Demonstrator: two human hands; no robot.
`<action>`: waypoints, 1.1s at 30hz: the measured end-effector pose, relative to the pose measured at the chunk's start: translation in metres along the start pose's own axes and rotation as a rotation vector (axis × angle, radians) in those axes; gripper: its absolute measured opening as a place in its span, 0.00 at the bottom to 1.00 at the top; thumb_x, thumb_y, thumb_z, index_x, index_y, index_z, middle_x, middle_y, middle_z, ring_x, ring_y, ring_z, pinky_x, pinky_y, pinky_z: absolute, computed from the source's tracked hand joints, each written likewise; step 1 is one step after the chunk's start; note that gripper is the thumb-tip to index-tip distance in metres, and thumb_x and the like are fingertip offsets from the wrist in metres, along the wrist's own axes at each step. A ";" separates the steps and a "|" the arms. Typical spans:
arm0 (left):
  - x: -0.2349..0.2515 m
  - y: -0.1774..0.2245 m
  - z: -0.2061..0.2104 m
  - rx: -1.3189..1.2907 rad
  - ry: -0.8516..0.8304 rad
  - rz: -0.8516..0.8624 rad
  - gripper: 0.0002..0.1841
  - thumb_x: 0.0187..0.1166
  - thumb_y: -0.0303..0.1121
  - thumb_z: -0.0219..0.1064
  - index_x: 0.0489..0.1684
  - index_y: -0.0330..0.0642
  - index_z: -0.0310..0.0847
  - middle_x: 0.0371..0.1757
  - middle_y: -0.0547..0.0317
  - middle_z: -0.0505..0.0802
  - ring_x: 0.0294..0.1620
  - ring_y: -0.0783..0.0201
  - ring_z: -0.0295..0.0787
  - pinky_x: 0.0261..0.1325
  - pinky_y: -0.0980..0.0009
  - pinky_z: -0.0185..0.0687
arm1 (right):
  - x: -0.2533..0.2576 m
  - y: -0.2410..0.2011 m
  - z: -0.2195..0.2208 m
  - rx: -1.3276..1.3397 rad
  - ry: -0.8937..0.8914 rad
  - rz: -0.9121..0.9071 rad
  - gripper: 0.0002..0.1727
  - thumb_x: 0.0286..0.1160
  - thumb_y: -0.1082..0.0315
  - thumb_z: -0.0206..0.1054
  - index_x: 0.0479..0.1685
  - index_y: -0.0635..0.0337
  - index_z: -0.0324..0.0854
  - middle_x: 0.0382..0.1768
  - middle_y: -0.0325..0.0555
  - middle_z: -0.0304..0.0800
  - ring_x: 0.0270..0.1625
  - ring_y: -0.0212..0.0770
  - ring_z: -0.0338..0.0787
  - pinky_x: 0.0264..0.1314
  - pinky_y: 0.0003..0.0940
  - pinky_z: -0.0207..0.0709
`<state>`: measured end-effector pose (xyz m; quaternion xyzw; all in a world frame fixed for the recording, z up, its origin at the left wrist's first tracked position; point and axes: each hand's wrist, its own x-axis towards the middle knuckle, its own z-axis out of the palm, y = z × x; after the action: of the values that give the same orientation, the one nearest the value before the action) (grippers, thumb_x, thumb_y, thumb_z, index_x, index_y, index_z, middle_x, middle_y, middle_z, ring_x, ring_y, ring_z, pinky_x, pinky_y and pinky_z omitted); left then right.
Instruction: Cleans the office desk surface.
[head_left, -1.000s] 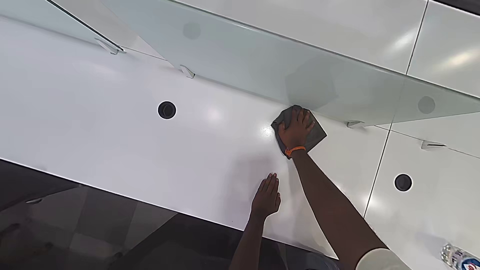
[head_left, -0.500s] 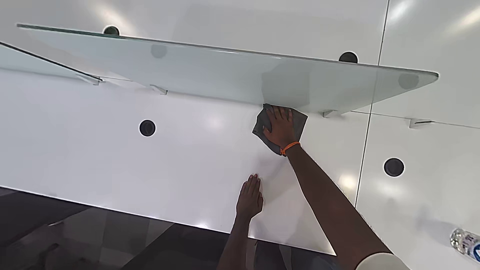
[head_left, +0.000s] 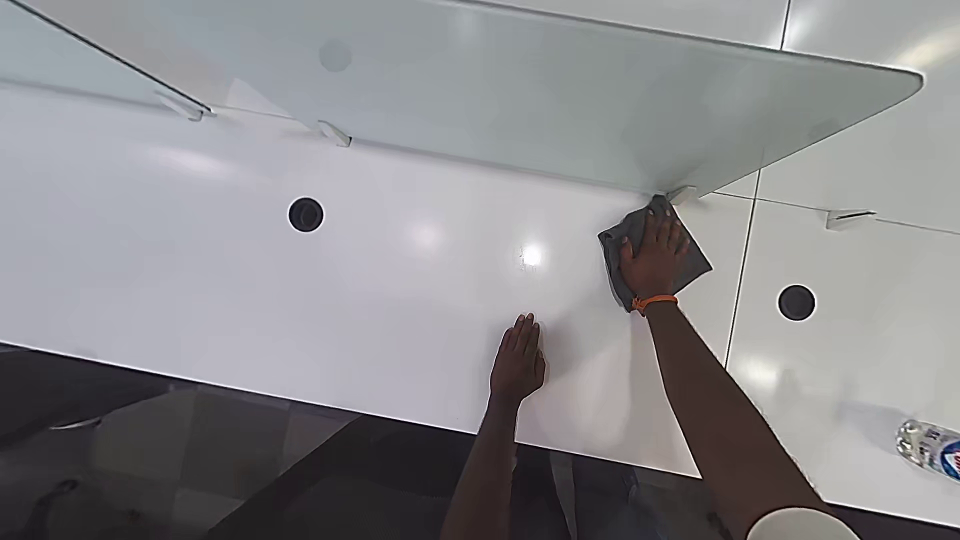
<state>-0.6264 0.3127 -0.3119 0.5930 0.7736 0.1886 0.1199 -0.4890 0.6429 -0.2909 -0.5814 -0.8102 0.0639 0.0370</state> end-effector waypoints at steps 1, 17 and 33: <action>0.001 0.001 0.000 -0.004 -0.008 -0.003 0.30 0.83 0.40 0.46 0.83 0.38 0.70 0.89 0.50 0.72 0.92 0.51 0.60 0.90 0.53 0.57 | -0.013 -0.004 0.002 -0.004 0.009 0.032 0.45 0.79 0.30 0.40 0.95 0.42 0.51 0.96 0.51 0.46 0.96 0.59 0.44 0.91 0.72 0.35; -0.007 -0.001 0.004 -0.112 0.183 -0.030 0.38 0.85 0.51 0.45 0.85 0.26 0.62 0.88 0.34 0.69 0.92 0.41 0.57 0.91 0.47 0.51 | -0.165 -0.139 0.015 -0.152 -0.345 -0.448 0.41 0.76 0.54 0.58 0.95 0.28 0.52 0.97 0.42 0.41 0.97 0.58 0.39 0.90 0.74 0.33; -0.001 0.002 0.002 -0.026 0.090 -0.107 0.38 0.84 0.50 0.45 0.84 0.25 0.63 0.89 0.36 0.68 0.92 0.45 0.59 0.90 0.51 0.55 | -0.004 -0.205 0.031 -0.044 -0.154 -0.542 0.45 0.72 0.29 0.48 0.94 0.29 0.53 0.97 0.40 0.44 0.98 0.53 0.39 0.90 0.72 0.32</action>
<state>-0.6228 0.3122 -0.3131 0.5400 0.8063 0.2184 0.1027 -0.6836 0.5725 -0.2915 -0.3376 -0.9378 0.0779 -0.0214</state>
